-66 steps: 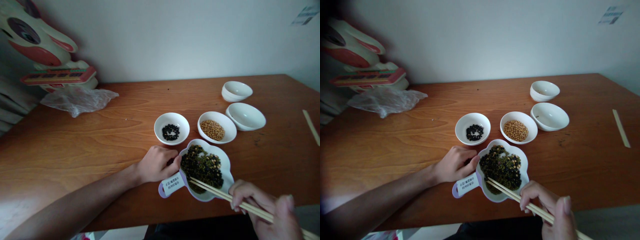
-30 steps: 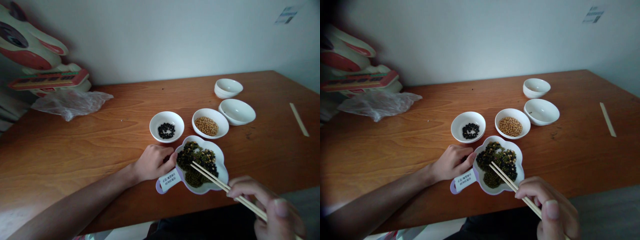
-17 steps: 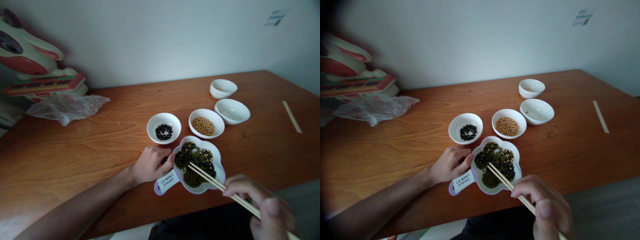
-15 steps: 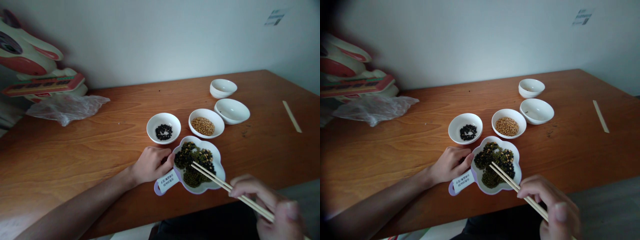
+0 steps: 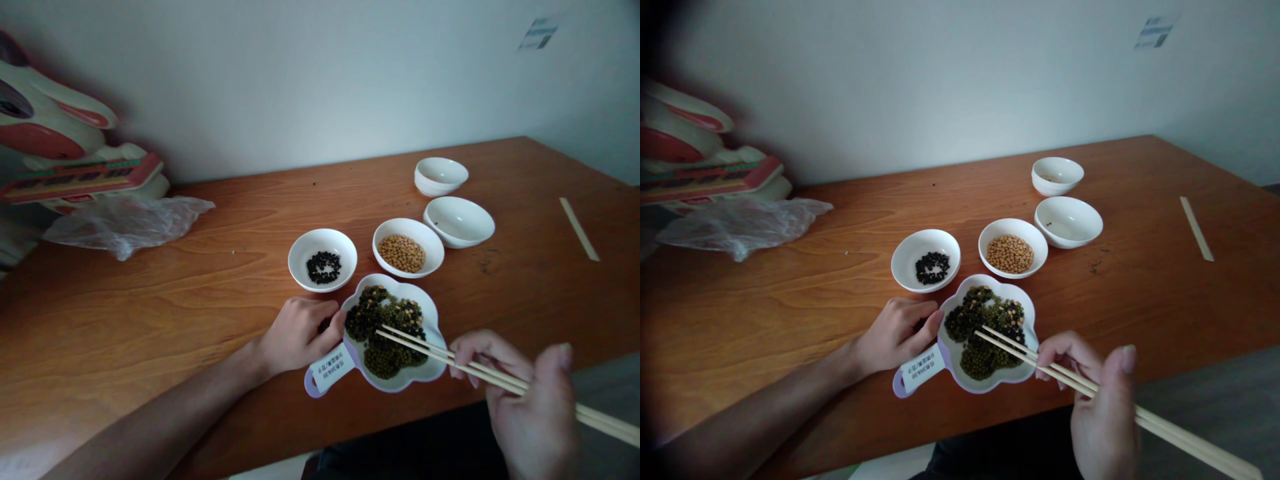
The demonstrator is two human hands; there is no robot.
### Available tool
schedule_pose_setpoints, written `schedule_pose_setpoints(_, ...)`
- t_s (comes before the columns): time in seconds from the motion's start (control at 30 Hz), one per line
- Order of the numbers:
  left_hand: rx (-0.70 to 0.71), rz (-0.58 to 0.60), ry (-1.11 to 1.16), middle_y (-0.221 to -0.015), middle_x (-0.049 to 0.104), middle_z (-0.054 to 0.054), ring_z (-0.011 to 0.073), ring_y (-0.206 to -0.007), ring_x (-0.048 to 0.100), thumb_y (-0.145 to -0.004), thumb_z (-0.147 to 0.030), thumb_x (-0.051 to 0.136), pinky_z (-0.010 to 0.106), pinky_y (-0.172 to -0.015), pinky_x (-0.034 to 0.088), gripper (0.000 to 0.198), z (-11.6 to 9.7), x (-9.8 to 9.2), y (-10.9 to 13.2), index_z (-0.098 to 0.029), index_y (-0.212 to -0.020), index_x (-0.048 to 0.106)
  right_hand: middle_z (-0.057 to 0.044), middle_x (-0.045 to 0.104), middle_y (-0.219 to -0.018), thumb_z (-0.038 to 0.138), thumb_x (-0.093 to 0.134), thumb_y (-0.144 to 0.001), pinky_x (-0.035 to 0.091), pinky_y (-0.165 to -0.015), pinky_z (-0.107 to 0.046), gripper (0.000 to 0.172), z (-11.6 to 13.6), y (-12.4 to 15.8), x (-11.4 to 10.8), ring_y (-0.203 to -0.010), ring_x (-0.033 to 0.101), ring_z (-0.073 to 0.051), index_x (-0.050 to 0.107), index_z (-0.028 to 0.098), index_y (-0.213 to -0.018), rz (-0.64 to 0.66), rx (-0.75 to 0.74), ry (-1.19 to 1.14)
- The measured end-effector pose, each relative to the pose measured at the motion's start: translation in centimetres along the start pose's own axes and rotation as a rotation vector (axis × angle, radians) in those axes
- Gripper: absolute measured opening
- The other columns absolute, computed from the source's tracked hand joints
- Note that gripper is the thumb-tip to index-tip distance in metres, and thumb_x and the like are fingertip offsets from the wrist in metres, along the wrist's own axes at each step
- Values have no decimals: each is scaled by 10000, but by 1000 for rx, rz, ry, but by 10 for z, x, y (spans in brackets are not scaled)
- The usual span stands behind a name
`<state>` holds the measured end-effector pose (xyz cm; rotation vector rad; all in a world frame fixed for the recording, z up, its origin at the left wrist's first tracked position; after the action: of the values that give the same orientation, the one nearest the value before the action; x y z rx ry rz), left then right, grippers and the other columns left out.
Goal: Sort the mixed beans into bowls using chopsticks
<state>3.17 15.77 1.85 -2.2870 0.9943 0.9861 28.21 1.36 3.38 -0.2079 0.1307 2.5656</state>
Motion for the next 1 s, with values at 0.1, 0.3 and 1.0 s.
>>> schedule_pose_setpoints(0.1,2,2,4,-630,508,-35,105,-545,429,-1110,-337,435,276,-577,322,418,0,0,0,-204,-718,492,-74,634,-570,889,121,-966,418,-507,-306,958,1,-2,5,-559,542,-194,703,217,-610,0,-13,-6)
schedule_pose_setpoints(0.3,0,7,7,-626,500,-36,108,-540,427,-1109,-335,438,273,-576,325,418,0,0,0,-207,-713,488,-75,655,-599,821,136,-1019,432,-494,-308,921,-2,1,3,-563,558,-199,726,212,-661,21,-59,4)
schedule_pose_setpoints(1.0,5,2,9,-619,494,-38,108,-535,422,-1111,-336,445,277,-564,335,424,0,0,0,-207,-710,495,-95,738,-698,701,188,-1083,512,-530,-313,842,0,6,-12,-630,682,-229,769,215,-714,41,-249,154)
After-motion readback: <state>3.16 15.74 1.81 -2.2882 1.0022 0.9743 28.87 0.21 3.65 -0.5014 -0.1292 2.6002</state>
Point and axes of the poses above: each hand's wrist, its own y-axis away from the middle knuckle, its own x-axis out of the palm, z = x × y, the point moved 4 cm from there along -y, towards the middle knuckle
